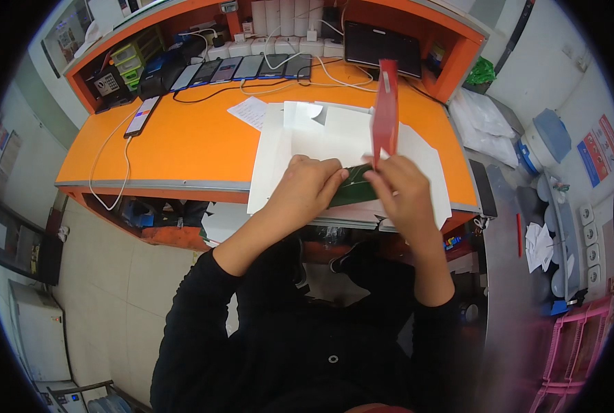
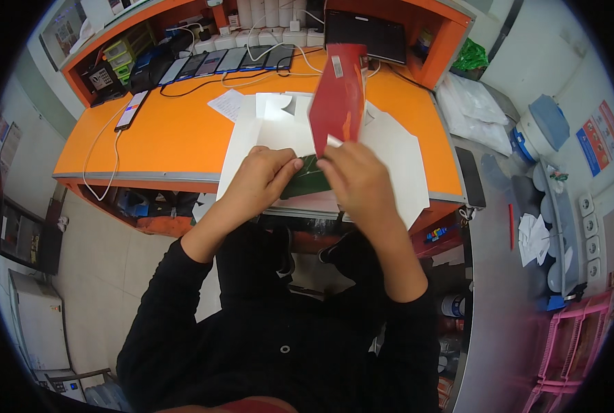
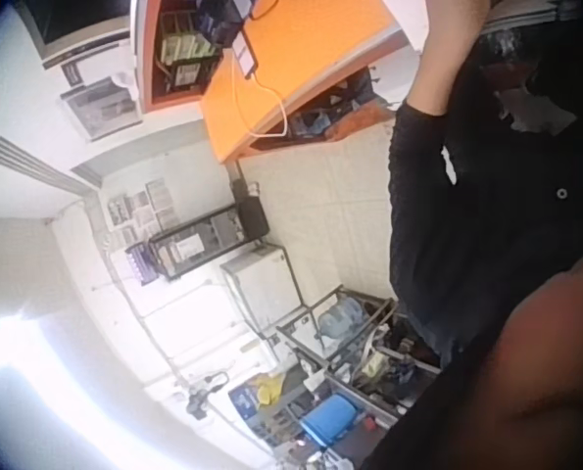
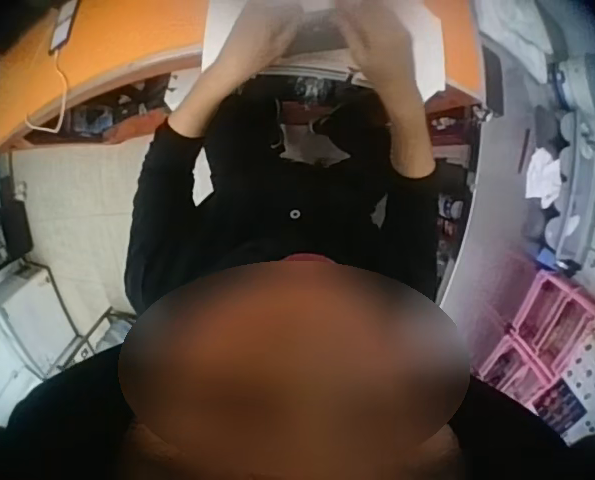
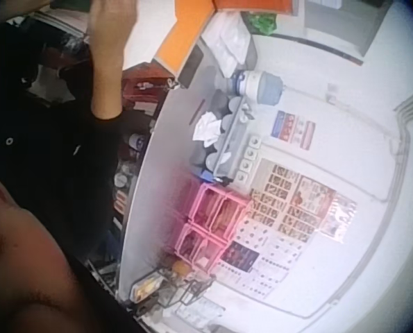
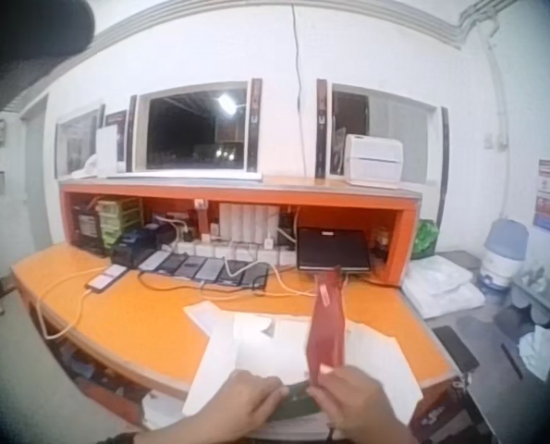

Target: Assembling and folding cardboard food packaging boxes at a counter.

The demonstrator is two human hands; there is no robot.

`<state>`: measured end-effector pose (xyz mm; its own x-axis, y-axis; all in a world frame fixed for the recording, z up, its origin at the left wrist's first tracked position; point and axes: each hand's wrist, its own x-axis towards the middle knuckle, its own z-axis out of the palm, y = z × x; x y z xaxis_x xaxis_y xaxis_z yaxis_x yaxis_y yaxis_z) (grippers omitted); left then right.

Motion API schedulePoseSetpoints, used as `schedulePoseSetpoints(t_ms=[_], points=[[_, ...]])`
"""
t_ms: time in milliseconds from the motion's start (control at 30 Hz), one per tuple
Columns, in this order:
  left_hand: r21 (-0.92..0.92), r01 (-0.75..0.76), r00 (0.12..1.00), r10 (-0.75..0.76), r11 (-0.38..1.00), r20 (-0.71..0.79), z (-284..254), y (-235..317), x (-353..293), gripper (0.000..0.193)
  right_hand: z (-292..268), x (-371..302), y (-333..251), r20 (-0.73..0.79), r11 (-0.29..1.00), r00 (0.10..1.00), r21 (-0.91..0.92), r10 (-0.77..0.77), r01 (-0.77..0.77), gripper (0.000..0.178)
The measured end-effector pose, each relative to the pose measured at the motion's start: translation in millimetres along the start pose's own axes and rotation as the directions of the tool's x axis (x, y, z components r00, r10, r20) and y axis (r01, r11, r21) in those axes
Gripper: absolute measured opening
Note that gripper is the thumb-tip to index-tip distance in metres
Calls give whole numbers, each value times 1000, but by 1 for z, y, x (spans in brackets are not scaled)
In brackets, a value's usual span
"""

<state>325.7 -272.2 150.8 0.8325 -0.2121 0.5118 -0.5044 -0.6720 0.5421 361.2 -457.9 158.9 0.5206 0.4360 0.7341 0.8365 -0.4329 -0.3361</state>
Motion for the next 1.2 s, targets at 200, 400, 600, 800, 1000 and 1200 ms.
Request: schedulePoseSetpoints(t_ms=[200, 400, 600, 800, 1000, 1200], points=[[-251, -119, 947, 34, 961, -319, -16, -8, 18, 29, -23, -4, 23, -282, 973, 959, -227, -30, -36, 19], [-789, 295, 916, -394, 539, 74, -48, -69, 33, 60, -76, -9, 50, -135, 524, 926, 848, 352, -75, 44], [-751, 339, 890, -451, 566, 62, -56, -14, 23, 48, -80, 38, 77, -18, 613, 826, 679, 563, -403, 38], [-195, 52, 910, -126, 979, -394, -38, -2, 7, 49, -27, 54, -21, 742, 975, 633, -164, 221, -148, 27], [608, -542, 824, 510, 581, 247, -29, 32, -8, 29, -8, 36, 29, 704, 987, 694, -67, 151, -147, 20], [503, -217, 963, 100, 836, 249, -31, -10, 16, 13, 8, 10, 32, 535, 889, 751, -1, 387, -458, 19]])
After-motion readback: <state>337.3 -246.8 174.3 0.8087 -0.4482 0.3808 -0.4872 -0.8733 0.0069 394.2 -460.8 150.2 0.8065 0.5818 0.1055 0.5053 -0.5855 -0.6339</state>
